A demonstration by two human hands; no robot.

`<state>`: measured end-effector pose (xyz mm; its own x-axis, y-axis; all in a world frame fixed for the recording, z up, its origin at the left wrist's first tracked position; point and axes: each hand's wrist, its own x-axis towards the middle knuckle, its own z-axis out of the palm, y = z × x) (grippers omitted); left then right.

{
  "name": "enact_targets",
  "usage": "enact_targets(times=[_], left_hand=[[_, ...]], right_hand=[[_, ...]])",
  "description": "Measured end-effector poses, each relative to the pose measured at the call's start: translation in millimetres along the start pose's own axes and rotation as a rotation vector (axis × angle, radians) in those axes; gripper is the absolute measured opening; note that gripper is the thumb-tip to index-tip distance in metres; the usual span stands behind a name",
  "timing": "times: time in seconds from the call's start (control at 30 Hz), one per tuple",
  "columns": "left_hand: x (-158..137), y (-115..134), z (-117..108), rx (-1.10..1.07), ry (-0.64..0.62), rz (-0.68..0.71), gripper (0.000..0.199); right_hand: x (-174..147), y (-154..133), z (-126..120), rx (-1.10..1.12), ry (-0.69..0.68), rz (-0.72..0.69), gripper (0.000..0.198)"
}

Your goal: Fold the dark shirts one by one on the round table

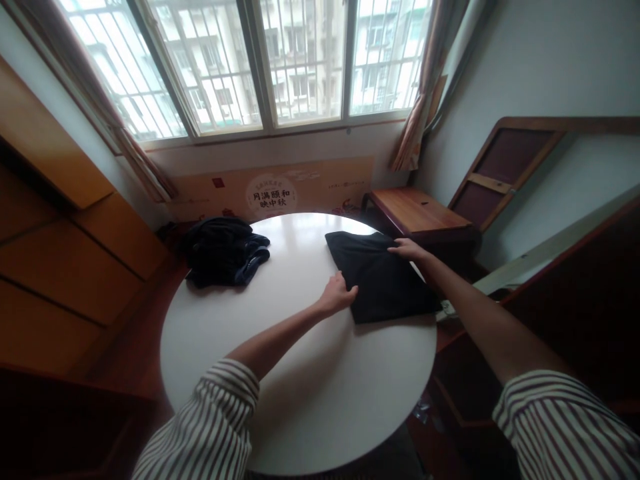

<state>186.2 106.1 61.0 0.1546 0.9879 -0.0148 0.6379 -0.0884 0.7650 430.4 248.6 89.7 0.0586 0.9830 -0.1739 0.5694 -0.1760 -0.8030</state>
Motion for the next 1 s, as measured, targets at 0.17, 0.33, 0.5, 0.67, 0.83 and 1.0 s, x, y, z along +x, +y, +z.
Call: enact_targets(times=[0.17, 0.33, 0.5, 0.67, 0.83, 1.0], left_hand=[[2.3, 0.5, 14.1, 0.253, 0.147, 0.154, 0.056], [-19.6, -10.9, 16.2, 0.440, -0.037, 0.476, 0.042], [-52.3, -15.1, 13.5, 0.520, -0.119, 0.665, 0.044], [-62.6, -50.3, -34.6, 0.403, 0.070, 0.687, 0.029], [-30.5, -113.9, -140.3, 0.507, 0.493, 0.223, 0.024], [-11.6, -158.9, -251.7, 0.485, 0.883, -0.080, 0.022]], right_hand=[[3.8, -3.8, 9.9, -0.332, 0.184, -0.171, 0.059], [1.7, -19.6, 70.5, -0.631, -0.024, -0.446, 0.061], [6.7, -19.5, 102.4, -0.715, -0.059, -0.357, 0.070], [-13.3, -33.0, 108.4, -0.623, -0.019, -0.419, 0.065], [-69.6, -63.9, 145.0, -0.614, -0.084, -0.775, 0.054], [-97.1, -63.5, 187.3, -0.675, -0.140, -0.826, 0.050]])
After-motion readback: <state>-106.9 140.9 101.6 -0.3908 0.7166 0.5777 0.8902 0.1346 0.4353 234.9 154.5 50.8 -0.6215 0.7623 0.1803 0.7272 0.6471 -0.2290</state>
